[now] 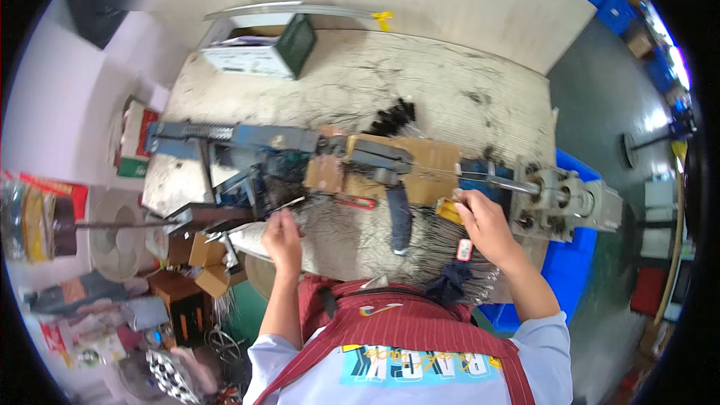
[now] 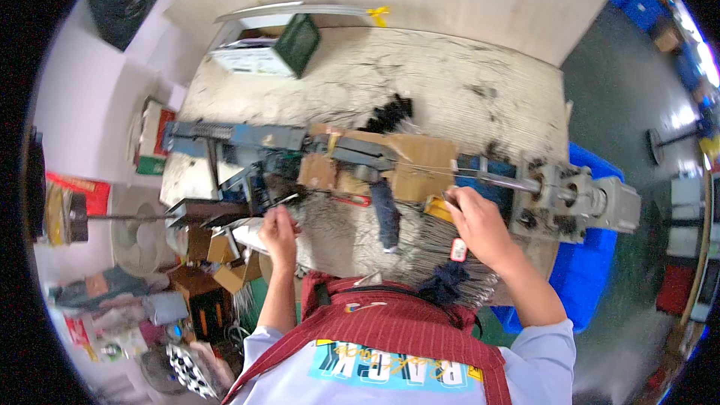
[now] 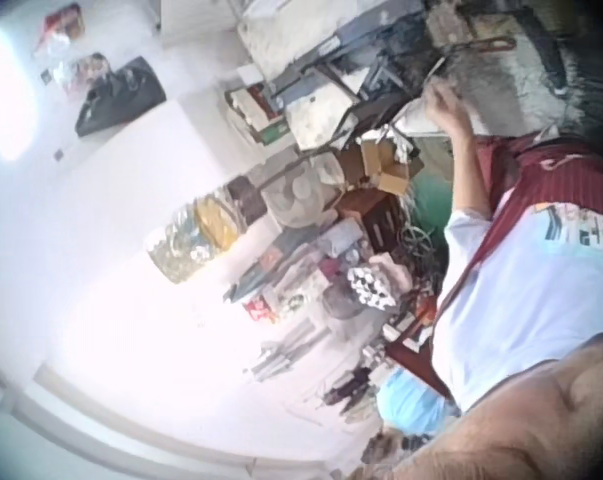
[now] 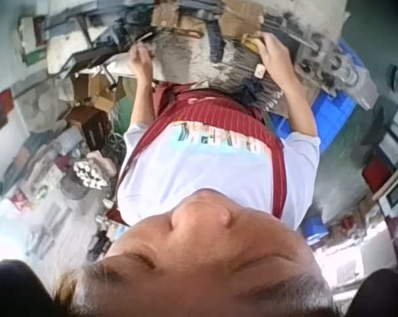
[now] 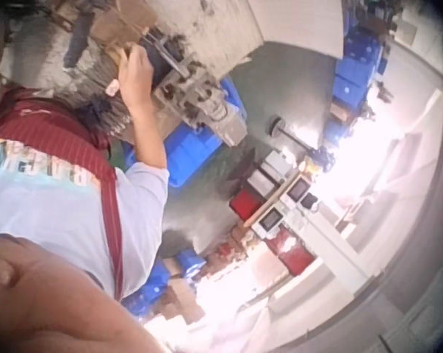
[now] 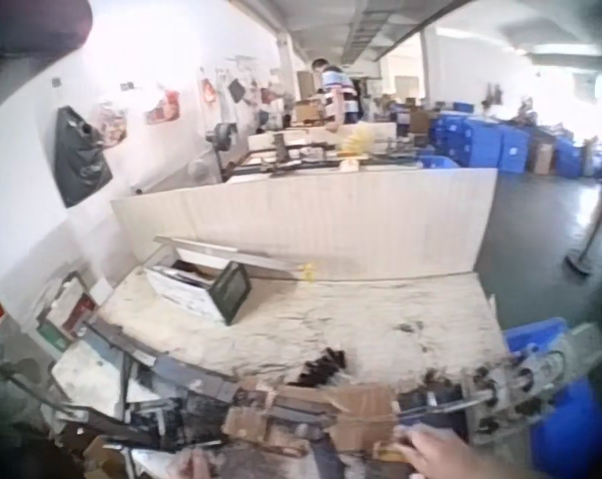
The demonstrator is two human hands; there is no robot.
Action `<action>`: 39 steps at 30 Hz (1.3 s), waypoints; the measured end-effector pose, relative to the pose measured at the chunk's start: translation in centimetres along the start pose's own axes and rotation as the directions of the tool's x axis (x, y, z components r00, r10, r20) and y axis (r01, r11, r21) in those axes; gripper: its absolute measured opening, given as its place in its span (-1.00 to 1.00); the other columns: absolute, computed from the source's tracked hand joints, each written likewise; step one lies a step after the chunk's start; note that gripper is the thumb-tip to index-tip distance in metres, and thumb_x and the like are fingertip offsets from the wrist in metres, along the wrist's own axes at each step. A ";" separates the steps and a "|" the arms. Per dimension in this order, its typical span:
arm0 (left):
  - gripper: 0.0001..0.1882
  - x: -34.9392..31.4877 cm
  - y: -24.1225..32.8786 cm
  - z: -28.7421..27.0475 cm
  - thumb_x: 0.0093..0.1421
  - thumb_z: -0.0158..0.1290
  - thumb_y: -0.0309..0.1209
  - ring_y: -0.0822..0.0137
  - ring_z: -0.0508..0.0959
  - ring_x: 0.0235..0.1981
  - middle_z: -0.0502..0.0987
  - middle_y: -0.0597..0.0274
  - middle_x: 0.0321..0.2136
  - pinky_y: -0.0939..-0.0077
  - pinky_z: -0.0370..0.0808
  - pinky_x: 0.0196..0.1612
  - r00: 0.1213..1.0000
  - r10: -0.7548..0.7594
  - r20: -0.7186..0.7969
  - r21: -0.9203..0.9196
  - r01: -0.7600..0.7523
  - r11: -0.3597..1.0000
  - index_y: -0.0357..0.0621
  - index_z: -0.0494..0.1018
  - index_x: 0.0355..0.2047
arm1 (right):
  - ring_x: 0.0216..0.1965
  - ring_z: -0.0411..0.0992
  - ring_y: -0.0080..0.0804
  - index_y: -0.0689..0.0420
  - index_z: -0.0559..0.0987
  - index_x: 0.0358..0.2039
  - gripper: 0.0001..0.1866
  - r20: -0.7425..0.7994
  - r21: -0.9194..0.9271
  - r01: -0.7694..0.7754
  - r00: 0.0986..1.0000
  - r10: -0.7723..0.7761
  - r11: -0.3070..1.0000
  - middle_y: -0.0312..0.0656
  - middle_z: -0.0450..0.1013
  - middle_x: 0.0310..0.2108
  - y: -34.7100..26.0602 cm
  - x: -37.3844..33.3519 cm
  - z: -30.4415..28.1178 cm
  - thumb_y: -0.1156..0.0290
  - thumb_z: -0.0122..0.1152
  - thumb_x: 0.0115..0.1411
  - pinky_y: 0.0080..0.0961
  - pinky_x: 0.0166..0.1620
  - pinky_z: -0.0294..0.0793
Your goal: The person assembles small metal components using a specialized manual assembly machine.
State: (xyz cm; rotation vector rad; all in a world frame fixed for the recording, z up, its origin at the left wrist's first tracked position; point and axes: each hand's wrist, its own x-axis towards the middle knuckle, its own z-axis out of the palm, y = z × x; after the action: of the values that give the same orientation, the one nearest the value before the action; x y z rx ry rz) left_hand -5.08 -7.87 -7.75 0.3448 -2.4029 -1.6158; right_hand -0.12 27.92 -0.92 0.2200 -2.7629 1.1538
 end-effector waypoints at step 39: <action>-0.72 -6.6 14.7 15.9 0.43 -0.18 -0.26 0.51 0.41 -0.62 0.46 0.31 -0.56 0.63 0.32 -0.54 0.703 -0.157 0.693 -0.447 0.591 0.671 -0.18 0.37 -0.33 | -0.41 0.49 -0.02 0.14 0.46 -0.27 -0.88 -0.154 -0.388 0.073 0.978 -0.142 0.919 -0.09 0.48 -0.45 -4.0 6.9 -6.1 0.44 0.11 0.18 -0.16 -0.38 0.47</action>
State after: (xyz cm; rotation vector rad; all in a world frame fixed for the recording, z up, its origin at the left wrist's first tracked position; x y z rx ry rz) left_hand -4.78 13.53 -0.38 0.2483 -1.9625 -3.0475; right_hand -5.65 28.96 7.40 0.2084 -2.7028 0.5596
